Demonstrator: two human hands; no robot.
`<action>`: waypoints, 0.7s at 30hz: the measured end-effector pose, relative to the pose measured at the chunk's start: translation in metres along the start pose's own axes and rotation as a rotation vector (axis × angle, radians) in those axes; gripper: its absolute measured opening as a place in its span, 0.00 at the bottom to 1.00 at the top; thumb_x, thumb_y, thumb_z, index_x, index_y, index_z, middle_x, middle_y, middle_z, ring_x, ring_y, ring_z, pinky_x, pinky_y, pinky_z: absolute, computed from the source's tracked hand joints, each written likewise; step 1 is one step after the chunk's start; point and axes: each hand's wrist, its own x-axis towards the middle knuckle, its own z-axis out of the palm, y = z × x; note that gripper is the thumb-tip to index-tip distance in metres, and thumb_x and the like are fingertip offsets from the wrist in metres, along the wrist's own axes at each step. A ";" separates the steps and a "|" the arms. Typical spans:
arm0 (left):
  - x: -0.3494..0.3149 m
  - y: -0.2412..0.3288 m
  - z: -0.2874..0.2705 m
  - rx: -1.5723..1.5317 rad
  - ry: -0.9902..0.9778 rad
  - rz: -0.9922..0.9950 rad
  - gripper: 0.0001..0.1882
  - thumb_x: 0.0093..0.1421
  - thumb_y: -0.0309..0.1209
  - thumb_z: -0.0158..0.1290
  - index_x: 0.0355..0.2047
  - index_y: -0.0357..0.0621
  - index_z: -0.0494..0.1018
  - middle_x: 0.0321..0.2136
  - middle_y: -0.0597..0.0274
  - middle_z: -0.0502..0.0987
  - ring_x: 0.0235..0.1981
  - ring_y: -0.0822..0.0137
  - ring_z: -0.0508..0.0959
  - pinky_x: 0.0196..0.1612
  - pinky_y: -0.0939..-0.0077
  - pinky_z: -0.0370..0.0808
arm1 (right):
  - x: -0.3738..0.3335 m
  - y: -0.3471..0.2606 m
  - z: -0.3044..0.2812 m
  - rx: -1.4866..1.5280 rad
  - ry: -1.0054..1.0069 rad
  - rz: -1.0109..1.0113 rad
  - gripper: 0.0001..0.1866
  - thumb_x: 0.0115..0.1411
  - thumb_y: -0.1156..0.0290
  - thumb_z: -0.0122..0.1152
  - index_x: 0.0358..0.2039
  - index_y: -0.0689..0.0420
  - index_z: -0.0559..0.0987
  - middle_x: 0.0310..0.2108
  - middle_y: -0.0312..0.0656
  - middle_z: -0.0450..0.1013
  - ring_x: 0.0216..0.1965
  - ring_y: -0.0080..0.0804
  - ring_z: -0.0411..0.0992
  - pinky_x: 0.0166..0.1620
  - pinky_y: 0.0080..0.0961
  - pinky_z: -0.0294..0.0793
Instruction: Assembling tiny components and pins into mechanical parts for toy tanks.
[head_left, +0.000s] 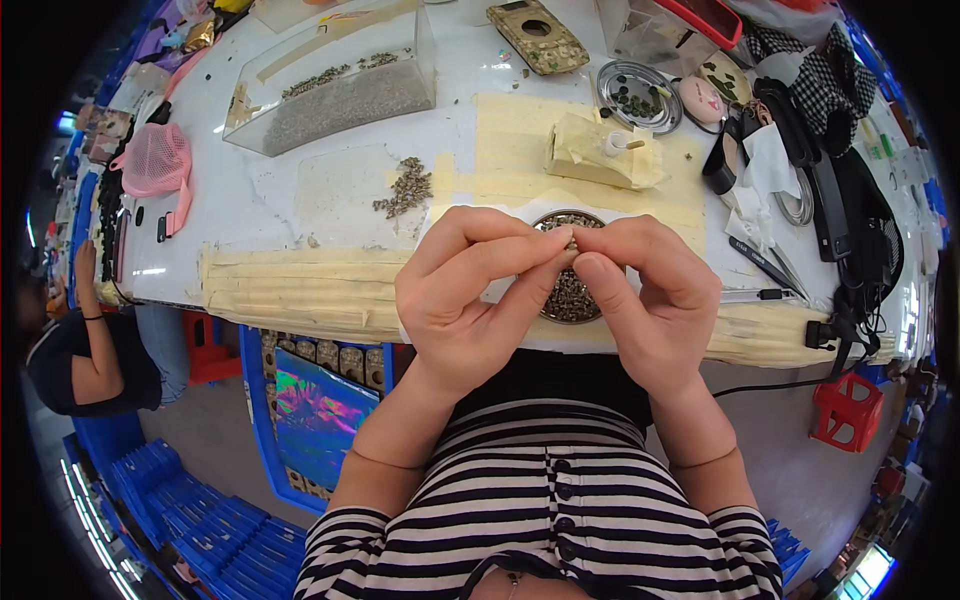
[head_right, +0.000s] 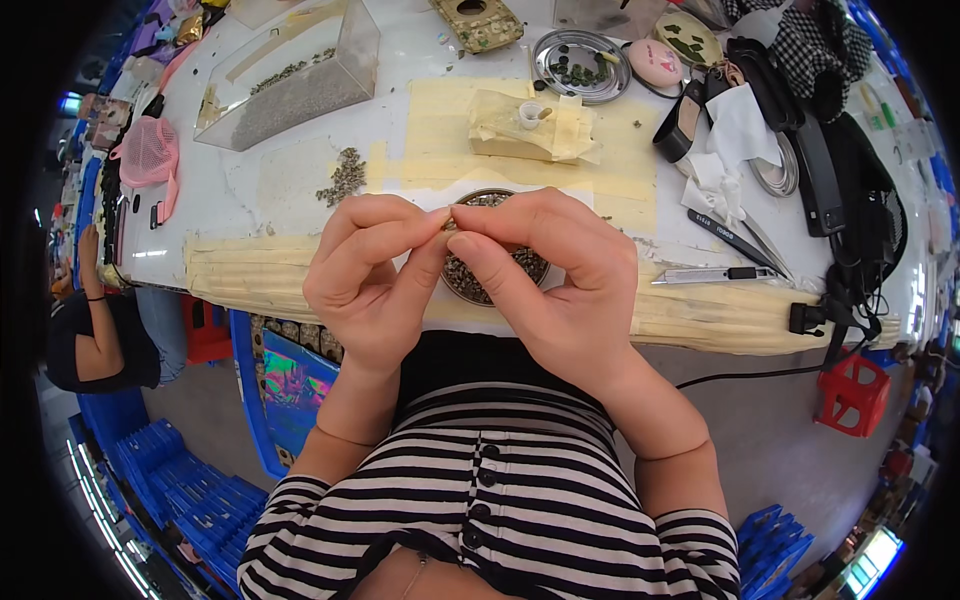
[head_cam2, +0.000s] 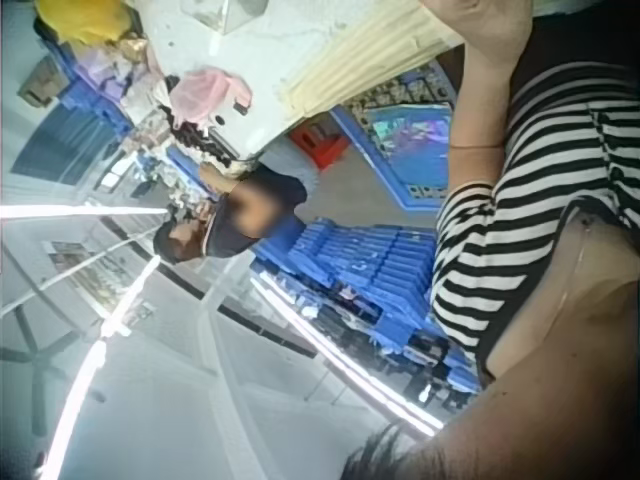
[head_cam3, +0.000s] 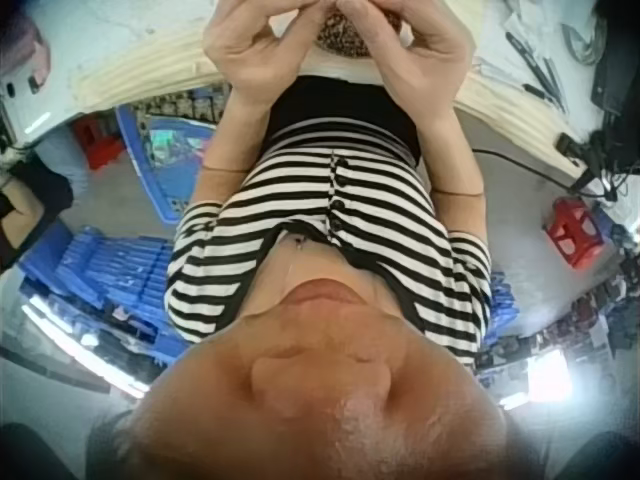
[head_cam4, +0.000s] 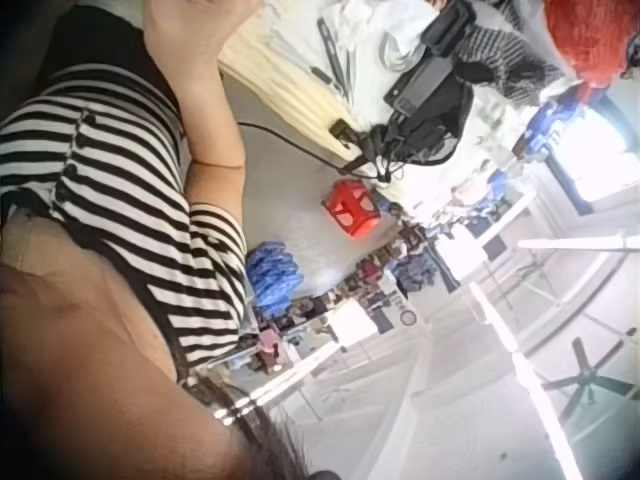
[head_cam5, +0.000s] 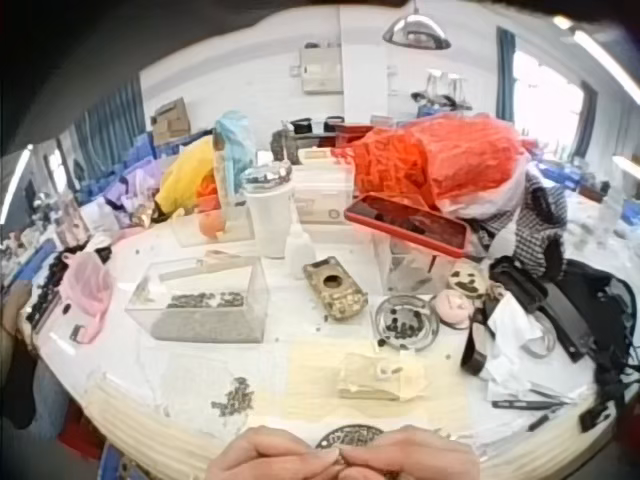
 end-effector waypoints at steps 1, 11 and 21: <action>0.000 0.000 0.000 -0.003 -0.002 -0.001 0.13 0.51 0.14 0.63 0.38 0.35 0.81 0.33 0.59 0.77 0.34 0.69 0.74 0.36 0.81 0.69 | 0.001 -0.001 0.001 0.068 -0.006 0.062 0.11 0.57 0.77 0.69 0.41 0.61 0.83 0.33 0.38 0.80 0.31 0.26 0.78 0.38 0.19 0.76; 0.005 0.001 0.000 0.012 0.004 0.035 0.14 0.50 0.15 0.65 0.38 0.40 0.83 0.31 0.60 0.78 0.29 0.70 0.77 0.31 0.80 0.74 | 0.002 -0.011 0.008 0.436 0.044 0.368 0.08 0.58 0.77 0.69 0.37 0.65 0.81 0.32 0.39 0.78 0.33 0.21 0.76 0.40 0.17 0.76; 0.003 -0.001 0.003 0.057 0.030 0.027 0.14 0.49 0.15 0.65 0.38 0.38 0.83 0.31 0.60 0.79 0.30 0.69 0.78 0.32 0.80 0.74 | 0.003 -0.009 0.004 -0.313 0.114 -0.294 0.13 0.47 0.81 0.73 0.36 0.60 0.84 0.30 0.40 0.77 0.28 0.31 0.76 0.31 0.22 0.75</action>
